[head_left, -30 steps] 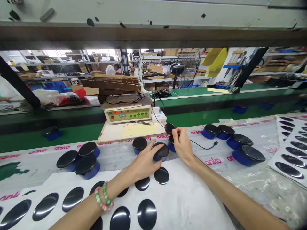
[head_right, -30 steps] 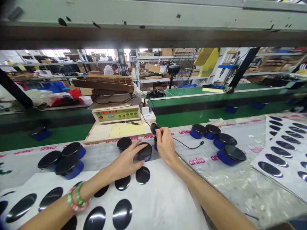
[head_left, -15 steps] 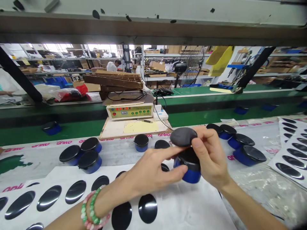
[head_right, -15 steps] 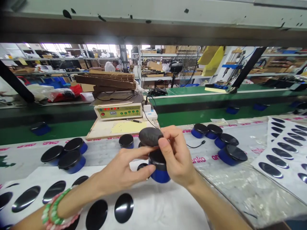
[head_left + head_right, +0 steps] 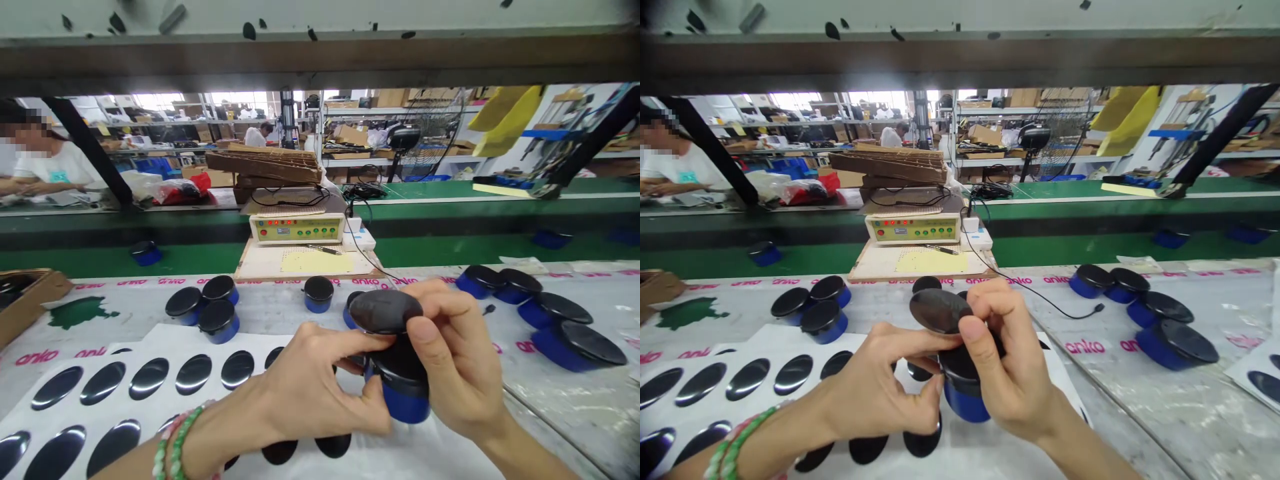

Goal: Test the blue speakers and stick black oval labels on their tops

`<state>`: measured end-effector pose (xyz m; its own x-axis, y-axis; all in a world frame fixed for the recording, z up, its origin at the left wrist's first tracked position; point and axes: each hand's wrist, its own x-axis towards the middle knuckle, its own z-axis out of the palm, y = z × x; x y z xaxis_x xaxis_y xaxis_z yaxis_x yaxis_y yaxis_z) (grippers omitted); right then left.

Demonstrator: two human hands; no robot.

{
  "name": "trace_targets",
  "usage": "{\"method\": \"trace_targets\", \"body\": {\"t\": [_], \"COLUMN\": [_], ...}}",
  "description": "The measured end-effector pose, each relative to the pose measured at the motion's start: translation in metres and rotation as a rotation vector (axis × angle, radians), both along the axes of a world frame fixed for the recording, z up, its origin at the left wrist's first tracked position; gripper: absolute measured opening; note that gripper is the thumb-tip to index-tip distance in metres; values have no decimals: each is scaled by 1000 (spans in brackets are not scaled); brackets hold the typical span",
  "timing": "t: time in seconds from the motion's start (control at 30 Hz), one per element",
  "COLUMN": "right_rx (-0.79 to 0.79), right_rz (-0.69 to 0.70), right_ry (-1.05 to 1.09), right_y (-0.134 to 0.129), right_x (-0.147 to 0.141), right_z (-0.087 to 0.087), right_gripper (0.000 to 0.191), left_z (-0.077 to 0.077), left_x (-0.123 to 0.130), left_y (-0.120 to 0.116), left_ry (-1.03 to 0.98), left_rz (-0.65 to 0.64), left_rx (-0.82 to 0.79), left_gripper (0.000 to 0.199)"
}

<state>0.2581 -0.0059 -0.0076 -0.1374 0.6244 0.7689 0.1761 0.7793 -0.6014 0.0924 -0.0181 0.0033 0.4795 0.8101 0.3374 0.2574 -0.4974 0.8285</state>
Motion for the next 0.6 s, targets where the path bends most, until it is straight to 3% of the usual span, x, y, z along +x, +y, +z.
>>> {"method": "trace_targets", "body": {"t": [0.17, 0.23, 0.3, 0.37, 0.43, 0.53, 0.6], "right_rx": [55, -38, -154, -236, -307, -401, -427], "right_rz": [-51, -132, -275, -402, -440, -411, -388], "right_ry": [7, 96, 178, 182, 119, 53, 62], "right_y": [1, 8, 19, 33, 46, 61, 70], "right_x": [-21, -23, -17, -7, 1, 1, -4], "right_z": [-2, -6, -12, -23, -38, -64, -76], "right_gripper": [4, 8, 13, 18, 23, 27, 28], "left_z": [10, 7, -3, -16, -30, -42, -41], "left_x": [-13, -22, -39, -62, -88, -113, -113], "left_y": [-9, -6, 5, 24, 46, 70, 73], "left_ry": [235, 279, 368, 519, 633, 653, 627], "left_rz": [61, 103, 224, 419, 575, 633, 630], "left_rx": [-22, 6, 69, 147, 198, 228, 258], "left_gripper": [57, 59, 62, 65, 57, 38, 35]}}
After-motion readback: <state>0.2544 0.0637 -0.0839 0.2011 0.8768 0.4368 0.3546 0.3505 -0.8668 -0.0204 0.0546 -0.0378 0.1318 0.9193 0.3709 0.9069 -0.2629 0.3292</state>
